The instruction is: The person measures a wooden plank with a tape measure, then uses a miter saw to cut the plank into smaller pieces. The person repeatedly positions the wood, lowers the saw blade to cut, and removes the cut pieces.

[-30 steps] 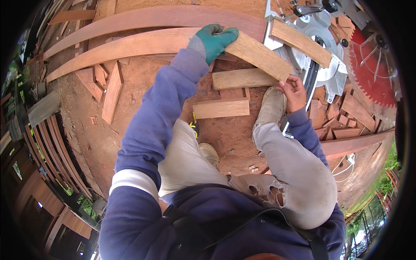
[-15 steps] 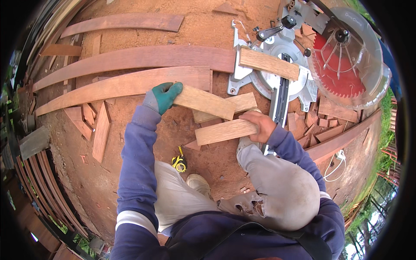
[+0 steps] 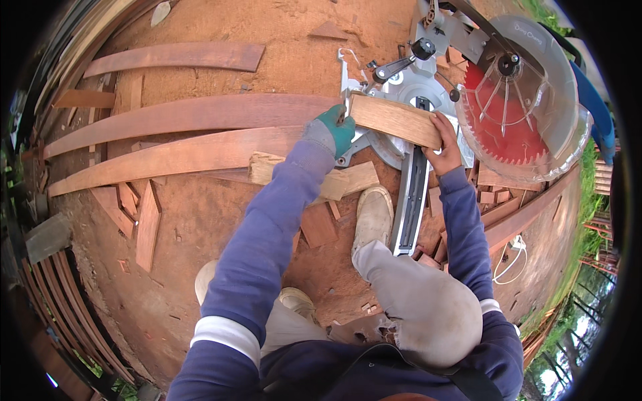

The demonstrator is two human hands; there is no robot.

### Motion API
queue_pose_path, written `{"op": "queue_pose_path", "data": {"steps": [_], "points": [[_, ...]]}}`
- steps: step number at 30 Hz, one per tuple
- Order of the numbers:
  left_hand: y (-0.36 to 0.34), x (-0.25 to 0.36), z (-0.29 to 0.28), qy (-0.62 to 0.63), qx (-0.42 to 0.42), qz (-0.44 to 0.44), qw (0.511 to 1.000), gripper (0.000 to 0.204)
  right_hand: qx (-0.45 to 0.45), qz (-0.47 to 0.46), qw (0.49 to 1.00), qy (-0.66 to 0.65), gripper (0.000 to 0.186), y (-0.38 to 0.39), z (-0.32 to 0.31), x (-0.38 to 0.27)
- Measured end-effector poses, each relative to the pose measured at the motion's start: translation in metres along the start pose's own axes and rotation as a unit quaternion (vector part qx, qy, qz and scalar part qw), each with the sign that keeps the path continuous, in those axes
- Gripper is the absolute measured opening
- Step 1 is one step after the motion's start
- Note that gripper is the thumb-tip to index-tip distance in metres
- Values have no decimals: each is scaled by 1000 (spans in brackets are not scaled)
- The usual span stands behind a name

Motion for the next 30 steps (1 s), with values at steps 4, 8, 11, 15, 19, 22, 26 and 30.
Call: {"op": "queue_pose_path", "data": {"steps": [4,8,11,15,19,22,26,30], "points": [[-19,-10,35,85,-3,-18,996,51,132,131,979,81,78,23,21,10],[-2,-11,44,208,3,6,978,56,257,217,938,-82,65,42,43,25],[9,-11,49,207,7,0,978,58,260,206,928,-170,54,42,45,28],[8,-16,59,156,62,44,985,62,217,262,934,-111,56,38,37,24],[3,-23,68,89,138,89,982,62,224,253,931,-140,53,35,33,21],[1,-25,69,92,139,88,982,60,207,248,939,-119,51,36,33,23],[-1,-23,62,128,125,75,981,57,199,241,943,-109,49,38,33,27],[-6,-22,58,166,148,78,972,56,191,203,957,-85,48,36,35,28]]}}
Point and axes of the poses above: each hand's wrist, its own y-axis away from the middle knuckle, its own z-axis out of the palm, x = y × z, the point moved 2 cm from there along -y, towards the middle knuckle, and after that the axes turned 15 degrees about -z, right-handed, at the moved point
